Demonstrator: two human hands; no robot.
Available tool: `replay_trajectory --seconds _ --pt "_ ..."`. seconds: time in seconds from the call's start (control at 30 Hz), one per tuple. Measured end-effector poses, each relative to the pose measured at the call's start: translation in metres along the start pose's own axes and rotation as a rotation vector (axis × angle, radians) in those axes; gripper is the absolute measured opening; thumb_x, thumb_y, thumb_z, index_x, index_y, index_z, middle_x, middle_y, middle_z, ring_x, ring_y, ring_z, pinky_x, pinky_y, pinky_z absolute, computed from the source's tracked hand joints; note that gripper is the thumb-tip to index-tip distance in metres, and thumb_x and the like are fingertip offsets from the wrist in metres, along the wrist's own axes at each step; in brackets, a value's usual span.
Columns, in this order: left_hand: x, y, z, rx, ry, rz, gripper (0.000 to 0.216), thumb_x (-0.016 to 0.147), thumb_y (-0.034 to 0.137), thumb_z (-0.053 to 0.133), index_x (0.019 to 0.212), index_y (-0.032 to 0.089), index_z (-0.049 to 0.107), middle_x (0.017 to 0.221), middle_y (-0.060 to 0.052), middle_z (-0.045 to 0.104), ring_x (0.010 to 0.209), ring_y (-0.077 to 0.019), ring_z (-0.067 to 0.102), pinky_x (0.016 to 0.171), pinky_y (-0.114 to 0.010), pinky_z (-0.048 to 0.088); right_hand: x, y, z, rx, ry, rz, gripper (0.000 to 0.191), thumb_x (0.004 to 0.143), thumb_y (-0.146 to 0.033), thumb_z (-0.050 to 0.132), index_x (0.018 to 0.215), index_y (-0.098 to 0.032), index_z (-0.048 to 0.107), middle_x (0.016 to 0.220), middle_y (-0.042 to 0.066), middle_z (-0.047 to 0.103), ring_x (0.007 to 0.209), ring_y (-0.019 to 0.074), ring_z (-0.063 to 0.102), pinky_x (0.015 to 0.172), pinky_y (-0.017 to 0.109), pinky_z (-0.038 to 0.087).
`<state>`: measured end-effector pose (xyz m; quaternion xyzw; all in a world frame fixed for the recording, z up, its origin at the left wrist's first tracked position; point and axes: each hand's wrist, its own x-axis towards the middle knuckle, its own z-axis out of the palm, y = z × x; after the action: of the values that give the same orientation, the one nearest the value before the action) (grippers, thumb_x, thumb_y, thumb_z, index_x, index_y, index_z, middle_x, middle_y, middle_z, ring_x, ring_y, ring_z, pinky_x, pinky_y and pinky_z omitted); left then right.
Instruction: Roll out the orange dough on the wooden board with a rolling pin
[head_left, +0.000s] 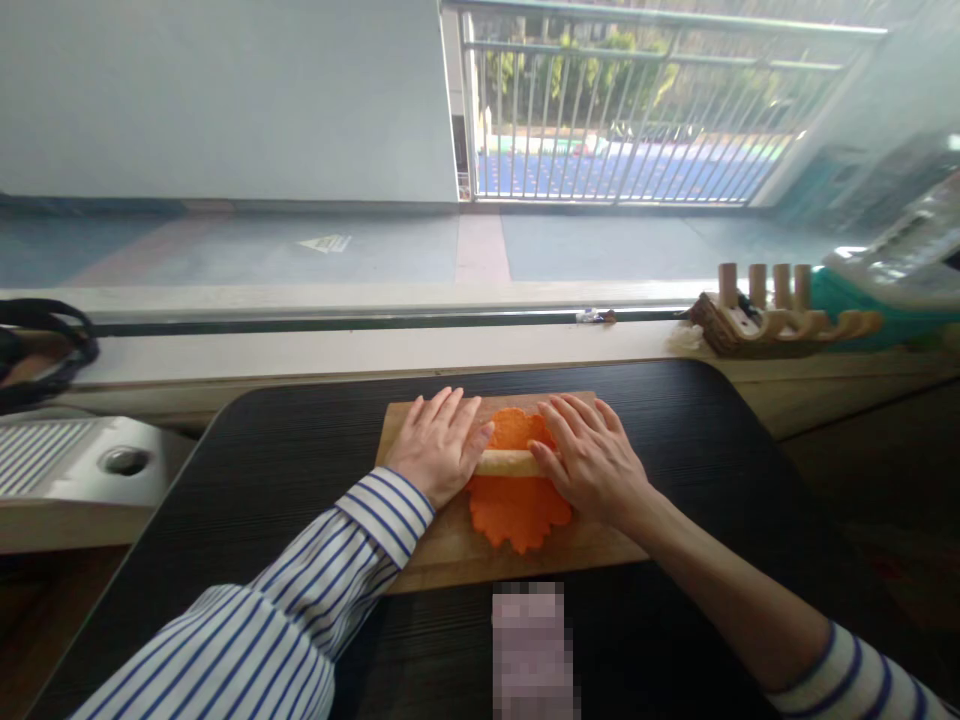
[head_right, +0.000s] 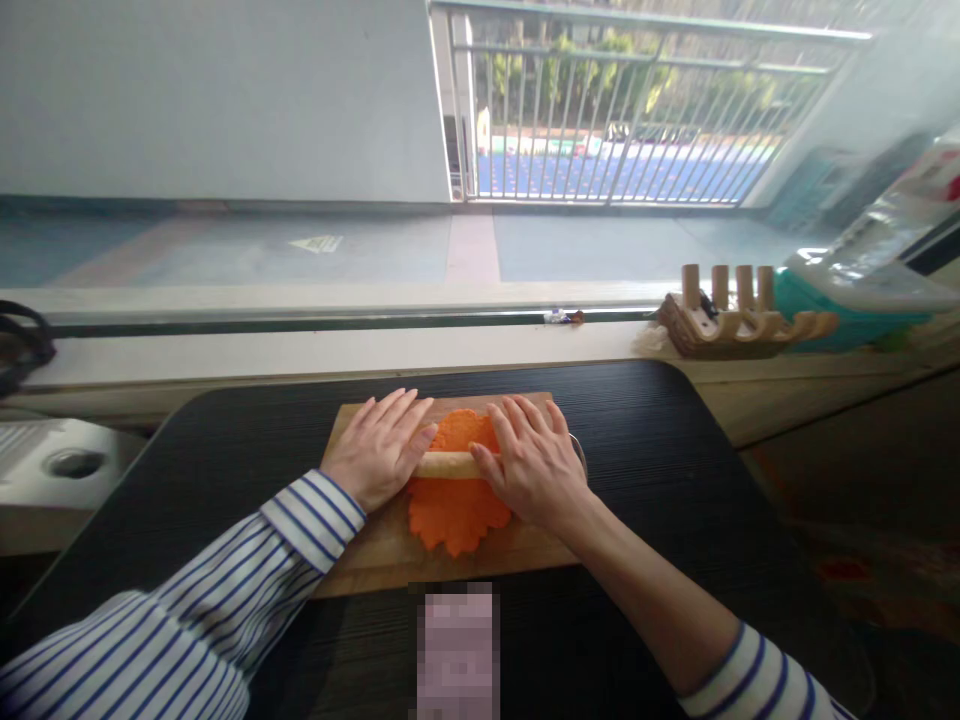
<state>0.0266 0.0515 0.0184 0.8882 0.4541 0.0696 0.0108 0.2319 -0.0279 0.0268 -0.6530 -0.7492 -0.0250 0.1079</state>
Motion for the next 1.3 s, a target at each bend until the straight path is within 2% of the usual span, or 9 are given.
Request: replay_trajectory --seconds 0.17,0.37,0.5,0.63,0.73,0.93,1.1,1.2,1.3 --pt "0.028 -0.004 -0.001 -0.072 -0.125 -0.124 0.062 0.096 0.052 0.015 0.141 0.019 0.042 0.149 -0.011 0.039 0.140 -0.0248 0.029 0.113 -0.051 0.022 0.029 0.012 0.004 0.046 -0.063 0.083 0.054 0.097 -0.049 0.026 0.137 -0.016 0.043 0.140 0.013 0.048 0.132 0.0266 0.038 0.106 0.051 0.027" --pt "0.055 -0.011 0.002 -0.062 -0.151 -0.150 0.063 0.096 0.052 0.013 0.141 0.017 0.041 0.149 -0.011 0.039 0.140 -0.0250 0.029 0.113 -0.050 0.021 0.057 0.020 0.000 0.077 -0.082 0.124 0.047 0.099 -0.046 0.026 0.129 -0.020 0.049 0.136 0.012 0.053 0.127 0.0262 0.043 0.103 0.051 0.031" --pt "0.044 -0.009 0.002 -0.060 -0.125 -0.118 0.063 0.096 0.052 0.014 0.139 0.017 0.044 0.147 -0.011 0.041 0.139 -0.0258 0.031 0.113 -0.051 0.022 0.045 0.015 0.000 0.060 -0.075 0.111 0.048 0.099 -0.046 0.026 0.132 -0.018 0.047 0.135 0.012 0.053 0.127 0.0252 0.043 0.104 0.048 0.031" --pt "0.016 -0.004 0.002 -0.017 -0.041 -0.037 0.062 0.096 0.053 0.019 0.137 0.018 0.048 0.143 -0.012 0.046 0.136 -0.0267 0.036 0.112 -0.051 0.025 0.014 0.003 0.001 0.020 -0.012 0.039 0.052 0.098 -0.047 0.029 0.134 -0.015 0.048 0.138 0.013 0.051 0.130 0.0262 0.041 0.108 0.046 0.025" --pt "0.008 -0.002 0.001 -0.002 -0.034 -0.006 0.063 0.095 0.054 0.018 0.136 0.017 0.050 0.141 -0.012 0.049 0.134 -0.0268 0.039 0.112 -0.050 0.026 0.005 0.001 0.002 0.019 0.015 0.002 0.053 0.097 -0.048 0.030 0.134 -0.014 0.048 0.138 0.013 0.051 0.130 0.0261 0.041 0.110 0.045 0.022" --pt "0.034 -0.006 0.000 -0.076 -0.128 -0.124 0.064 0.095 0.055 0.015 0.138 0.019 0.046 0.146 -0.010 0.044 0.137 -0.0258 0.035 0.112 -0.051 0.025 0.038 0.015 0.005 0.048 -0.026 0.061 0.051 0.098 -0.047 0.027 0.134 -0.016 0.046 0.136 0.013 0.052 0.127 0.0260 0.044 0.105 0.048 0.028" --pt "0.055 -0.012 0.001 -0.084 -0.118 -0.127 0.067 0.095 0.055 0.012 0.134 0.015 0.050 0.141 -0.011 0.049 0.134 -0.0258 0.039 0.111 -0.049 0.026 0.062 0.022 0.003 0.065 -0.051 0.086 0.043 0.099 -0.045 0.028 0.125 -0.020 0.052 0.128 0.010 0.059 0.120 0.0249 0.050 0.101 0.045 0.032" --pt "0.054 -0.011 0.001 -0.082 -0.107 -0.115 0.066 0.096 0.054 0.012 0.131 0.017 0.053 0.138 -0.011 0.053 0.132 -0.0258 0.041 0.110 -0.049 0.028 0.059 0.020 0.001 0.065 -0.044 0.102 0.042 0.099 -0.044 0.028 0.124 -0.020 0.052 0.126 0.009 0.061 0.119 0.0240 0.051 0.100 0.042 0.032" --pt "0.039 -0.006 0.001 -0.095 -0.121 -0.112 0.064 0.095 0.055 0.015 0.131 0.019 0.053 0.139 -0.011 0.052 0.132 -0.0269 0.041 0.109 -0.052 0.029 0.041 0.014 0.001 0.071 -0.024 0.072 0.043 0.099 -0.043 0.029 0.126 -0.019 0.051 0.126 0.009 0.061 0.119 0.0222 0.052 0.102 0.040 0.031"
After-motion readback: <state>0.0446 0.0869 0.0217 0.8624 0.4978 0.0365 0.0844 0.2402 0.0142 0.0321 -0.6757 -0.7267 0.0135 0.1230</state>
